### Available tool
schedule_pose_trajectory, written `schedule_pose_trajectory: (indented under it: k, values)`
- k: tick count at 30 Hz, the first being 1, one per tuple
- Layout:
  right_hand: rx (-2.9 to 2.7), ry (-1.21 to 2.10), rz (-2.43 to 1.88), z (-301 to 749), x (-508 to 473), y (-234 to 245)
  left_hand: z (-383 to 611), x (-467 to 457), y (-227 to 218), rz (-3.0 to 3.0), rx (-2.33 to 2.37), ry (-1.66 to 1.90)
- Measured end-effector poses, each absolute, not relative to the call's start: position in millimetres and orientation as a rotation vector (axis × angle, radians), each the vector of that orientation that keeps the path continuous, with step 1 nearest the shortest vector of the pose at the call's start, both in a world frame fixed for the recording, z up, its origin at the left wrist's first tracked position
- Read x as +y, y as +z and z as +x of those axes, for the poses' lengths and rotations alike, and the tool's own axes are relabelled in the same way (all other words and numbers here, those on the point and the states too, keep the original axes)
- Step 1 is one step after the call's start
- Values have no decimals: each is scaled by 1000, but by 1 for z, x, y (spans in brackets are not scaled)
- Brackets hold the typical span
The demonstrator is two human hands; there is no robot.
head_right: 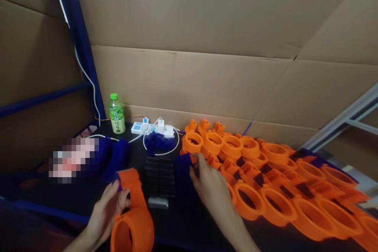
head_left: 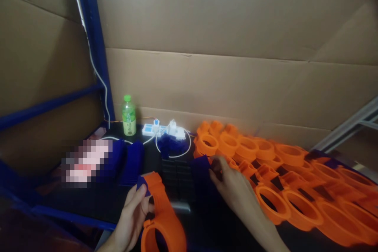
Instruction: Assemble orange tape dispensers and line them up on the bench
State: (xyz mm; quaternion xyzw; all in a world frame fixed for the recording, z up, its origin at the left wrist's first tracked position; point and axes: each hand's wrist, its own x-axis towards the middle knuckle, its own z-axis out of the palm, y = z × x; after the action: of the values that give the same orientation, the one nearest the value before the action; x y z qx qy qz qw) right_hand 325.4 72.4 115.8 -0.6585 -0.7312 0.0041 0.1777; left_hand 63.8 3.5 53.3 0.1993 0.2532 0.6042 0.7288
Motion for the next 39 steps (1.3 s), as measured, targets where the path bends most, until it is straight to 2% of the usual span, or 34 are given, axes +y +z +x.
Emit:
schedule_pose_trajectory:
  k: [4, 10, 18, 26, 39]
  values:
    - [-2007, -81, -1769, 325, 68, 124, 65, 2, 58, 423, 556, 1278]
    - [-2041, -119, -1366, 292, 39, 141, 72, 2, 61, 448, 541, 1345]
    - [-2249, 319, -1015, 248, 1, 159, 74, -8, 64, 460, 542, 1408]
    - [-2236, 601, -1052, 242, 3, 149, 73, -15, 67, 428, 643, 1405]
    - [-2205, 737, -1133, 236, 2, 159, 72, -11, 61, 529, 679, 1487]
